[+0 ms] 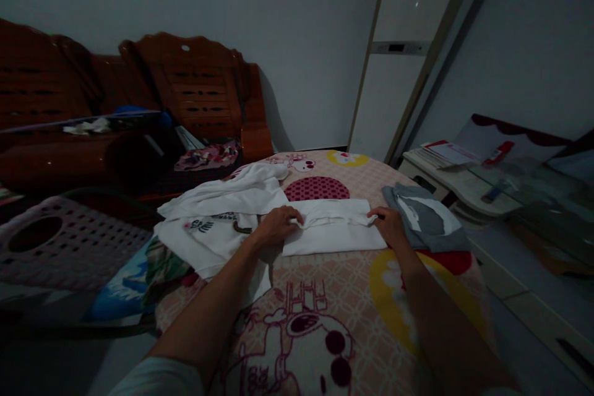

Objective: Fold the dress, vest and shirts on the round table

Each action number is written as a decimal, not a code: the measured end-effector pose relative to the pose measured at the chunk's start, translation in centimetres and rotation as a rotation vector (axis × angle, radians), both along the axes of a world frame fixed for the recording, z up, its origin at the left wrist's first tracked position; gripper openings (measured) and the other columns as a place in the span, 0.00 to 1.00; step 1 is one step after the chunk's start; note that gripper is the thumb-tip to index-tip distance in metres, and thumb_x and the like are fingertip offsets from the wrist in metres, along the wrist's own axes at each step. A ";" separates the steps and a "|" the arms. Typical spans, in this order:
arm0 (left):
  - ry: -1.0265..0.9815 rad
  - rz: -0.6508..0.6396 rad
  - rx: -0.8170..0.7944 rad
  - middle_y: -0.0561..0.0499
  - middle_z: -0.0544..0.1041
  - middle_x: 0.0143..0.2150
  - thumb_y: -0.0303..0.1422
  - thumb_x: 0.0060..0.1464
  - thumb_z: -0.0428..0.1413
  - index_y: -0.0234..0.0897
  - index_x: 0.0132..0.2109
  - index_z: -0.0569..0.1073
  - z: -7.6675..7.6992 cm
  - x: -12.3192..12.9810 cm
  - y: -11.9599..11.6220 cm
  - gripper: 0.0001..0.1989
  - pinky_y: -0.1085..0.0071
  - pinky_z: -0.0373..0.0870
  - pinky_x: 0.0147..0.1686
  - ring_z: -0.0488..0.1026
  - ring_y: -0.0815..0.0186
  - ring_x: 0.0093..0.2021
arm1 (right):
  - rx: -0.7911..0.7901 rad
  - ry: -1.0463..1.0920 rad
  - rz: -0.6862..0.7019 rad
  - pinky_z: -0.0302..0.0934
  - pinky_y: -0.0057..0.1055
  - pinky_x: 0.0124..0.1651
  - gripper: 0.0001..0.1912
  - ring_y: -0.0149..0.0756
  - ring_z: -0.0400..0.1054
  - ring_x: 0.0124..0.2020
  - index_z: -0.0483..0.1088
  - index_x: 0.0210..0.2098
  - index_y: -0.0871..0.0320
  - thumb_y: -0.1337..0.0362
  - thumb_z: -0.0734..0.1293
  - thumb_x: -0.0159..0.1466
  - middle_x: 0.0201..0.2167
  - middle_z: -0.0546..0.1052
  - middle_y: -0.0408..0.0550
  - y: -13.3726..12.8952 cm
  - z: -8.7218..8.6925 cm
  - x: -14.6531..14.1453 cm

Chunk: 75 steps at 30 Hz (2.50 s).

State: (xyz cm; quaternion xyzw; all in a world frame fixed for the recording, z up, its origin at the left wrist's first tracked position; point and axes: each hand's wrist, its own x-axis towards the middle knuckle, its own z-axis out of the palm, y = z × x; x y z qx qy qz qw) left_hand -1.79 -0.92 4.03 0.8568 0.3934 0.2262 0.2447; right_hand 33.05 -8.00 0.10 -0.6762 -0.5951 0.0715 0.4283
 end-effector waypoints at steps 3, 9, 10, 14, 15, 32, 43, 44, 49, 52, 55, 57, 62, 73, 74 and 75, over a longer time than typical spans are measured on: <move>-0.015 0.001 0.007 0.50 0.80 0.33 0.37 0.54 0.55 0.37 0.32 0.80 0.3 0.3 -0.1 0.11 0.71 0.68 0.40 0.75 0.63 0.36 | 0.023 -0.046 -0.014 0.65 0.37 0.45 0.14 0.42 0.73 0.36 0.78 0.26 0.56 0.70 0.60 0.50 0.30 0.80 0.49 -0.3 0.4 0.1; -0.162 0.018 0.166 0.44 0.79 0.53 0.40 0.65 0.46 0.35 0.53 0.76 -0.1 2.6 -0.1 0.20 0.65 0.67 0.55 0.74 0.59 0.53 | 0.162 -0.057 0.088 0.65 0.41 0.55 0.21 0.44 0.73 0.49 0.78 0.45 0.59 0.66 0.57 0.62 0.45 0.81 0.53 0.3 1.7 -1.4; -0.149 0.002 0.190 0.42 0.74 0.60 0.40 0.65 0.46 0.34 0.59 0.72 -0.6 3.0 -0.1 0.22 0.64 0.64 0.60 0.71 0.58 0.59 | 0.159 -0.091 0.140 0.63 0.42 0.58 0.22 0.45 0.71 0.53 0.76 0.51 0.59 0.64 0.57 0.64 0.50 0.79 0.54 0.6 1.7 -2.0; 0.077 -0.101 0.240 0.38 0.56 0.72 0.44 0.65 0.48 0.33 0.71 0.55 -2.5 4.1 -0.2 0.32 0.57 0.52 0.68 0.53 0.55 0.72 | 0.040 -0.315 0.281 0.53 0.47 0.67 0.27 0.47 0.59 0.66 0.64 0.64 0.60 0.57 0.58 0.69 0.64 0.67 0.57 1.7 0.2 -4.9; 0.148 -0.131 0.244 0.37 0.55 0.72 0.45 0.65 0.48 0.34 0.71 0.54 -2.9 4.2 -0.3 0.33 0.55 0.50 0.69 0.51 0.54 0.72 | -0.015 -0.382 0.295 0.51 0.49 0.68 0.28 0.48 0.56 0.68 0.63 0.65 0.60 0.56 0.58 0.69 0.66 0.65 0.57 1.8 -0.3 -5.5; 0.130 -0.113 0.232 0.40 0.62 0.70 0.39 0.66 0.47 0.37 0.67 0.64 -3.8 3.7 0.2 0.25 0.53 0.53 0.68 0.57 0.54 0.70 | -0.004 -0.440 0.179 0.50 0.48 0.68 0.25 0.47 0.57 0.67 0.67 0.62 0.60 0.57 0.56 0.71 0.64 0.67 0.57 1.3 -1.5 -5.8; 0.078 0.280 0.174 0.37 0.68 0.64 0.28 0.57 0.51 0.32 0.63 0.66 -5.6 1.5 2.7 0.27 0.53 0.61 0.65 0.63 0.52 0.66 | -0.072 -0.413 -0.152 0.54 0.49 0.63 0.20 0.50 0.65 0.59 0.72 0.52 0.62 0.62 0.57 0.67 0.54 0.74 0.63 2.1 -4.3 -0.8; 0.080 0.300 0.174 0.37 0.69 0.63 0.28 0.56 0.52 0.33 0.62 0.66 -5.4 1.5 2.6 0.26 0.53 0.62 0.64 0.65 0.52 0.65 | -0.064 -0.412 -0.160 0.54 0.49 0.63 0.19 0.51 0.64 0.59 0.72 0.51 0.62 0.61 0.57 0.67 0.54 0.74 0.63 2.2 -4.6 -0.6; 0.124 0.392 0.157 0.37 0.75 0.55 0.31 0.55 0.56 0.32 0.59 0.69 -4.0 1.2 2.0 0.24 0.59 0.66 0.57 0.72 0.52 0.56 | -0.045 -0.414 -0.143 0.53 0.50 0.64 0.19 0.51 0.63 0.61 0.72 0.52 0.60 0.61 0.59 0.67 0.55 0.74 0.61 2.7 -5.4 0.0; 0.153 0.465 0.113 0.38 0.77 0.51 0.34 0.56 0.56 0.32 0.58 0.70 -3.5 1.0 2.0 0.23 0.62 0.68 0.53 0.75 0.53 0.52 | -0.099 -0.396 -0.135 0.51 0.50 0.66 0.20 0.51 0.61 0.63 0.71 0.54 0.61 0.62 0.59 0.66 0.58 0.72 0.60 2.9 -5.5 0.2; 0.163 0.474 0.060 0.40 0.79 0.49 0.35 0.55 0.57 0.34 0.58 0.70 -3.3 0.9 2.3 0.24 0.64 0.69 0.51 0.76 0.55 0.49 | -0.150 -0.370 -0.139 0.50 0.49 0.67 0.21 0.51 0.60 0.64 0.70 0.55 0.62 0.62 0.59 0.66 0.61 0.70 0.61 3.1 -5.3 0.2; 0.148 0.459 0.030 0.41 0.79 0.48 0.35 0.54 0.58 0.35 0.58 0.70 -3.1 0.9 2.5 0.24 0.65 0.69 0.49 0.76 0.56 0.48 | -0.175 -0.352 -0.142 0.49 0.49 0.67 0.22 0.53 0.59 0.65 0.70 0.56 0.63 0.62 0.59 0.65 0.62 0.69 0.62 3.2 -5.1 0.1; 0.168 0.508 -0.057 0.43 0.80 0.47 0.37 0.51 0.61 0.36 0.53 0.72 -2.4 1.1 2.8 0.22 0.67 0.69 0.46 0.77 0.56 0.47 | -0.169 -0.345 -0.144 0.48 0.51 0.68 0.23 0.53 0.58 0.66 0.68 0.58 0.62 0.61 0.60 0.65 0.62 0.69 0.61 3.4 -5.2 0.2; 0.304 0.483 -0.079 0.41 0.77 0.55 0.38 0.57 0.57 0.35 0.60 0.68 -1.4 1.4 1.9 0.25 0.67 0.68 0.51 0.74 0.56 0.55 | -0.084 -0.345 -0.108 0.53 0.51 0.67 0.23 0.52 0.63 0.62 0.71 0.56 0.63 0.62 0.59 0.64 0.58 0.73 0.61 3.1 -4.9 0.1; 0.306 0.483 -0.078 0.41 0.77 0.55 0.37 0.57 0.57 0.35 0.60 0.68 -1.4 1.4 2.0 0.25 0.66 0.68 0.51 0.74 0.56 0.55 | -0.067 -0.334 -0.102 0.53 0.51 0.66 0.23 0.52 0.64 0.61 0.72 0.54 0.63 0.62 0.59 0.63 0.56 0.74 0.62 2.9 -4.8 0.0; 0.307 0.479 -0.077 0.41 0.77 0.55 0.37 0.57 0.57 0.35 0.60 0.68 -1.4 1.4 2.1 0.25 0.66 0.68 0.51 0.74 0.56 0.55 | -0.050 -0.320 -0.093 0.55 0.50 0.65 0.22 0.52 0.66 0.59 0.73 0.52 0.64 0.62 0.59 0.63 0.55 0.75 0.63 2.7 -4.6 -0.1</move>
